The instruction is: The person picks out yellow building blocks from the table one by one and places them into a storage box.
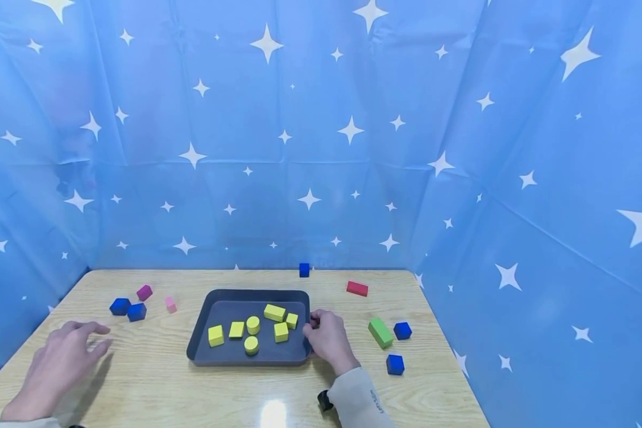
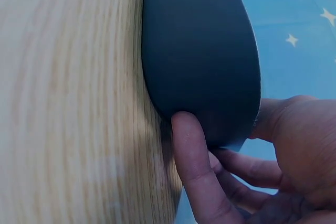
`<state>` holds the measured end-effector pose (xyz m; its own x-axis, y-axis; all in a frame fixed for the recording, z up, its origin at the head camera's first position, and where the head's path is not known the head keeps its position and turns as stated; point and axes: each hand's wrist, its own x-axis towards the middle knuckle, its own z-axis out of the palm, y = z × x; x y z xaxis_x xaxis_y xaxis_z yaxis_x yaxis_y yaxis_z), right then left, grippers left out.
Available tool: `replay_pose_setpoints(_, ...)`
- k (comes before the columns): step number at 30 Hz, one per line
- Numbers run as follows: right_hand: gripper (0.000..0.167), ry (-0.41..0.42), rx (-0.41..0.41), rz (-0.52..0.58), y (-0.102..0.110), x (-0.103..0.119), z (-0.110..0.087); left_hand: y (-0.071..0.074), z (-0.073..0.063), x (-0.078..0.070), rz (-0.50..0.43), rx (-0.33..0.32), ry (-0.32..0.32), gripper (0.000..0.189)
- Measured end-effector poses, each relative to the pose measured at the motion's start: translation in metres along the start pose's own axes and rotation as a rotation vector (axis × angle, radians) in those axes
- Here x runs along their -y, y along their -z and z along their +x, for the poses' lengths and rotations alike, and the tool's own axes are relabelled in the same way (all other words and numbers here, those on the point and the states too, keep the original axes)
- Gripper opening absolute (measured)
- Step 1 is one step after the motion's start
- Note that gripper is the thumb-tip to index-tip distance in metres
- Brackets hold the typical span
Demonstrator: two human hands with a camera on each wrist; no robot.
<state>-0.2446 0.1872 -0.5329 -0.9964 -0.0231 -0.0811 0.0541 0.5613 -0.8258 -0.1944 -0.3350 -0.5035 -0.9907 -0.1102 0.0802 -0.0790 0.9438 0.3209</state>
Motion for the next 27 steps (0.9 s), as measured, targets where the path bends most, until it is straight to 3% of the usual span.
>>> replay_pose_setpoints(12, 0.041, -0.019, 0.005, -0.010, 0.000, 0.003, 0.001, 0.000, 0.001, 0.009, -0.019, 0.099, 0.057, 0.039)
replay_pose_setpoints(20, 0.042, -0.016, 0.006, -0.027, -0.001, 0.001, 0.002, 0.002, 0.000, 0.011, -0.019, 0.093, 0.042, 0.039)
replay_pose_setpoints(27, 0.042, -0.030, 0.011, -0.027, 0.001, 0.004, 0.001, 0.001, 0.003, 0.011, -0.034, 0.111, 0.068, 0.039)
